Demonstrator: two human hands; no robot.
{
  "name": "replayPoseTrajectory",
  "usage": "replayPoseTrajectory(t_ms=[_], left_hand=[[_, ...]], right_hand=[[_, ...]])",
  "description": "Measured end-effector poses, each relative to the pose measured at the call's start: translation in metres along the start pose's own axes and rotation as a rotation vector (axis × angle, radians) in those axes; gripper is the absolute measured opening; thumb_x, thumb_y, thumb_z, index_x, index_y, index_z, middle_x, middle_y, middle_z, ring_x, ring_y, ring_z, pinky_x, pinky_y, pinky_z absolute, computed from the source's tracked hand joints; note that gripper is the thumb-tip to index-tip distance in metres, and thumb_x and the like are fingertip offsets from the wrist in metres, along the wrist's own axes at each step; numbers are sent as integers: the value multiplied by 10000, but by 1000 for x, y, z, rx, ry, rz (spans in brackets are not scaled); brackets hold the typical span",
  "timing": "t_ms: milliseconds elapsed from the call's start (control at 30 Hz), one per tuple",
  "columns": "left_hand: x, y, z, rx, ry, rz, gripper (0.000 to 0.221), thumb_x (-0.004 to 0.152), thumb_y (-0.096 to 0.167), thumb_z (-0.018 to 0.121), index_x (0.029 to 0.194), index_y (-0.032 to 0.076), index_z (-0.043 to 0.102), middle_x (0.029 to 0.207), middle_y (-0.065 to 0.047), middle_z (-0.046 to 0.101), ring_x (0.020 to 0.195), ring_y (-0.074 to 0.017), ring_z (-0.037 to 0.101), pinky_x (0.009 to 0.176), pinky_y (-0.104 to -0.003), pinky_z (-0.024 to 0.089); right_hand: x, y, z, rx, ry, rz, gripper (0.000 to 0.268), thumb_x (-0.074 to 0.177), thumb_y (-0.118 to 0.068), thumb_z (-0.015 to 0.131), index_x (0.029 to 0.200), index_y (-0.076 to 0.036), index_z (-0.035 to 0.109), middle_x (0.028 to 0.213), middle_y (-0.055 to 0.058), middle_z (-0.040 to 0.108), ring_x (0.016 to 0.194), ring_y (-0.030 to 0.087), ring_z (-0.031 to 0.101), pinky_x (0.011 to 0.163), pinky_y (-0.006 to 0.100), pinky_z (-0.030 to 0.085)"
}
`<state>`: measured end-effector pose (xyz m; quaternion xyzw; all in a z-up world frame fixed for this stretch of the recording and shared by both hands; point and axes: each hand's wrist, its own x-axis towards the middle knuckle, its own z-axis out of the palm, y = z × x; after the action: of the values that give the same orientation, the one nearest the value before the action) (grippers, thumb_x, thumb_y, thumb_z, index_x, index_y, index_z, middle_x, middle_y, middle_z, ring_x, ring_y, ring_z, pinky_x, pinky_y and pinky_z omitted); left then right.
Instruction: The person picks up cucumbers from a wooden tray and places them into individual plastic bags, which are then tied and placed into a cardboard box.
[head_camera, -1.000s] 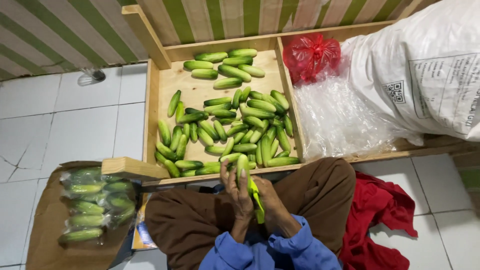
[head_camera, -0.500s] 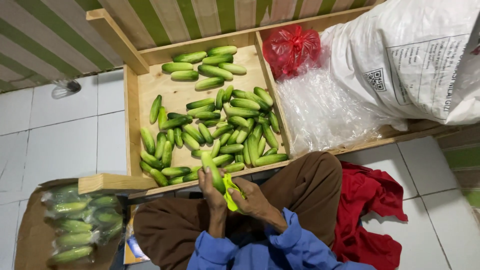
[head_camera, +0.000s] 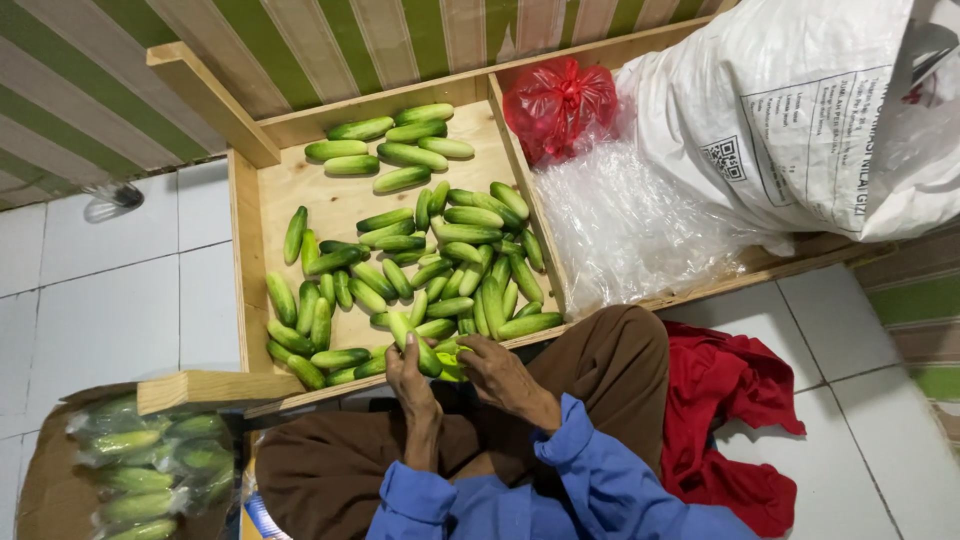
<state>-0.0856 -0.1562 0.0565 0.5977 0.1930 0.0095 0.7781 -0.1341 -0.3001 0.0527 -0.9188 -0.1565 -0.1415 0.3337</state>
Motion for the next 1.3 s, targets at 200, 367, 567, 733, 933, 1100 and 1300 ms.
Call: replayPoseTrajectory(t_ms=[200, 367, 567, 733, 933, 1100, 1300], left_hand=[[-20, 31, 32, -5, -51, -36, 326, 984, 347, 692, 1051, 54, 569, 831, -88, 718, 676, -98, 573, 622, -248, 413], [9, -6, 59, -19, -149, -108, 400, 941, 292, 738, 1199, 27, 585, 938, -139, 744, 709, -172, 683, 658, -299, 537], [23, -28, 137, -139, -322, -215, 499, 883, 223, 792, 1277, 16, 567, 1023, -183, 724, 718, -261, 749, 665, -396, 630], [25, -56, 210, -171, -446, -312, 451, 918, 258, 749, 1246, 14, 558, 1097, -191, 701, 760, -318, 758, 666, -420, 663], [49, -128, 283, -262, -541, -437, 420, 906, 274, 784, 1202, 52, 587, 1114, -175, 684, 722, -391, 759, 590, -472, 674], [38, -108, 304, -134, -626, -508, 404, 869, 290, 782, 1119, 17, 622, 997, -197, 688, 667, -343, 758, 572, -422, 686], [37, -124, 320, -174, -617, -549, 458, 877, 368, 791, 1126, 28, 612, 1065, -187, 668, 638, -304, 746, 520, -393, 678]], right_hand=[[-4, 13, -3, 22, 32, 16, 179, 929, -107, 639, 1104, -93, 675, 1232, 147, 659, 1209, 363, 633, 1049, 460, 519], [-6, 68, -10, -16, 13, 75, 237, 897, -102, 644, 1131, -95, 685, 1228, 145, 660, 1189, 351, 645, 1008, 435, 545], [4, 150, -59, -141, 70, 262, 207, 910, -124, 644, 1104, -75, 698, 1120, 163, 701, 1116, 366, 686, 933, 442, 576], [18, 200, -131, -340, 83, 700, 383, 973, -299, 613, 1331, -165, 607, 1314, 140, 638, 1018, 451, 710, 854, 595, 594], [19, 239, -163, -296, 242, 915, 620, 976, -264, 633, 1514, -65, 398, 1487, 233, 438, 1072, 545, 658, 909, 659, 541], [2, 284, -143, -353, 255, 1061, 390, 1034, -287, 522, 1399, -179, 605, 1403, 111, 548, 985, 475, 720, 896, 608, 555], [6, 281, -136, -467, 388, 939, 83, 939, -125, 610, 1015, -139, 580, 1065, 50, 603, 761, 454, 729, 709, 571, 601]])
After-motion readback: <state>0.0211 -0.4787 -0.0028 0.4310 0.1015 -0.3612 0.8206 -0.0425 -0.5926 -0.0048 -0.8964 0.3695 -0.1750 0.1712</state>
